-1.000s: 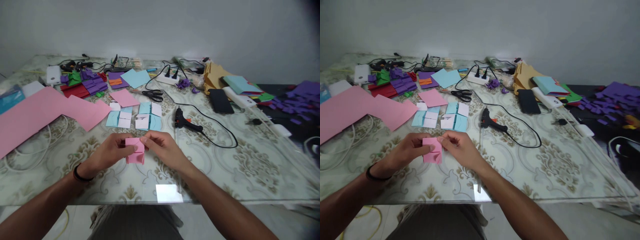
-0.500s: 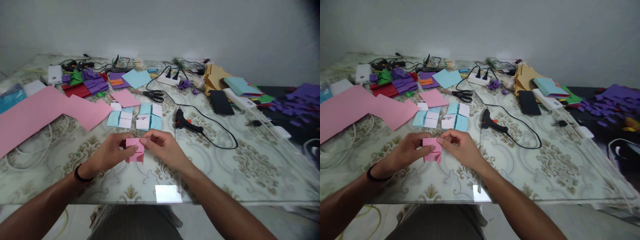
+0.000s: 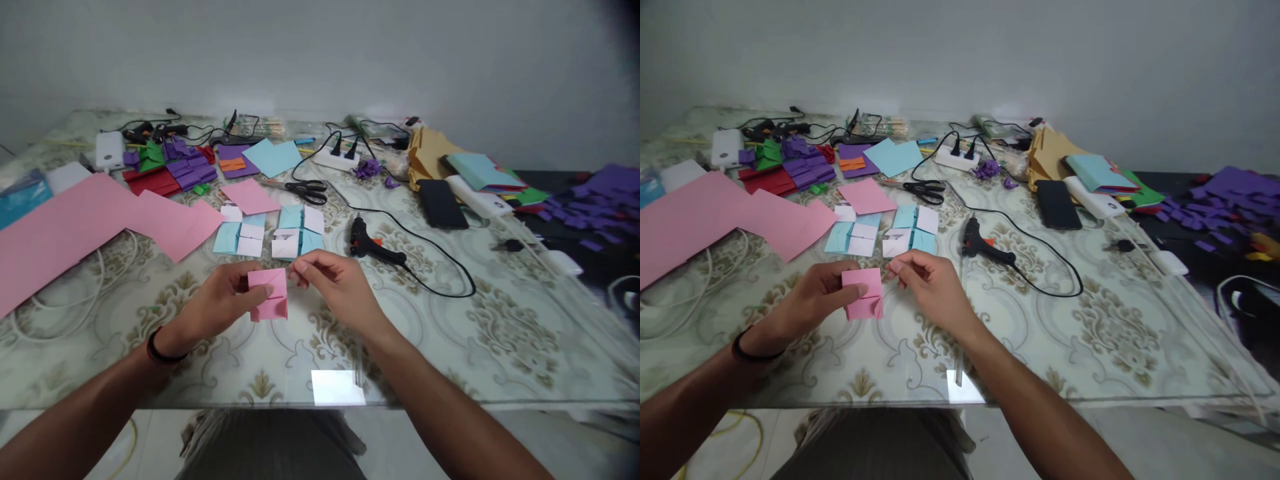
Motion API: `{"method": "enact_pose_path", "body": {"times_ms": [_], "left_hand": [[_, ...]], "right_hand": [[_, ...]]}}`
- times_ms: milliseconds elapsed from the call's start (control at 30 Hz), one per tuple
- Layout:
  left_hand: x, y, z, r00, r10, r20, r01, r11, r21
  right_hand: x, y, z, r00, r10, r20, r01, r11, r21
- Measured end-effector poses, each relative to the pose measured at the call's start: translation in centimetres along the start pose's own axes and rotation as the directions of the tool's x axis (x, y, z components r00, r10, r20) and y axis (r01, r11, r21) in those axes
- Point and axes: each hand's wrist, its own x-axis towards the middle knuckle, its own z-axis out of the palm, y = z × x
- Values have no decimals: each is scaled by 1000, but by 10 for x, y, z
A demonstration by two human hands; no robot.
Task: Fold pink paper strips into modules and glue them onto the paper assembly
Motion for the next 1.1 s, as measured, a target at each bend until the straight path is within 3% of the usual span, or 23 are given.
{"method": "enact_pose_path", "body": {"times_ms": [267, 400, 600, 767, 1100], "left_hand": [[-1, -4, 0, 999, 49, -23, -48, 999, 25], [1, -3, 1, 997, 67, -34, -65, 996, 56], [2, -1, 2, 998, 58, -38, -56, 997, 48], [2, 3, 2, 1000, 8, 21, -9, 998, 66], [3, -1, 1, 999, 16, 45, -17, 999, 30]], "right_hand": [[0, 0, 2, 999, 41, -15, -41, 999, 12], [-2, -2, 1, 997, 18, 79, -15, 999, -31], [-2, 0, 4, 969, 72, 237, -72, 997, -7], [-3, 0, 3, 970, 76, 232, -73, 997, -22], [-4, -5, 3, 976, 42, 213, -27, 997, -74]]}}
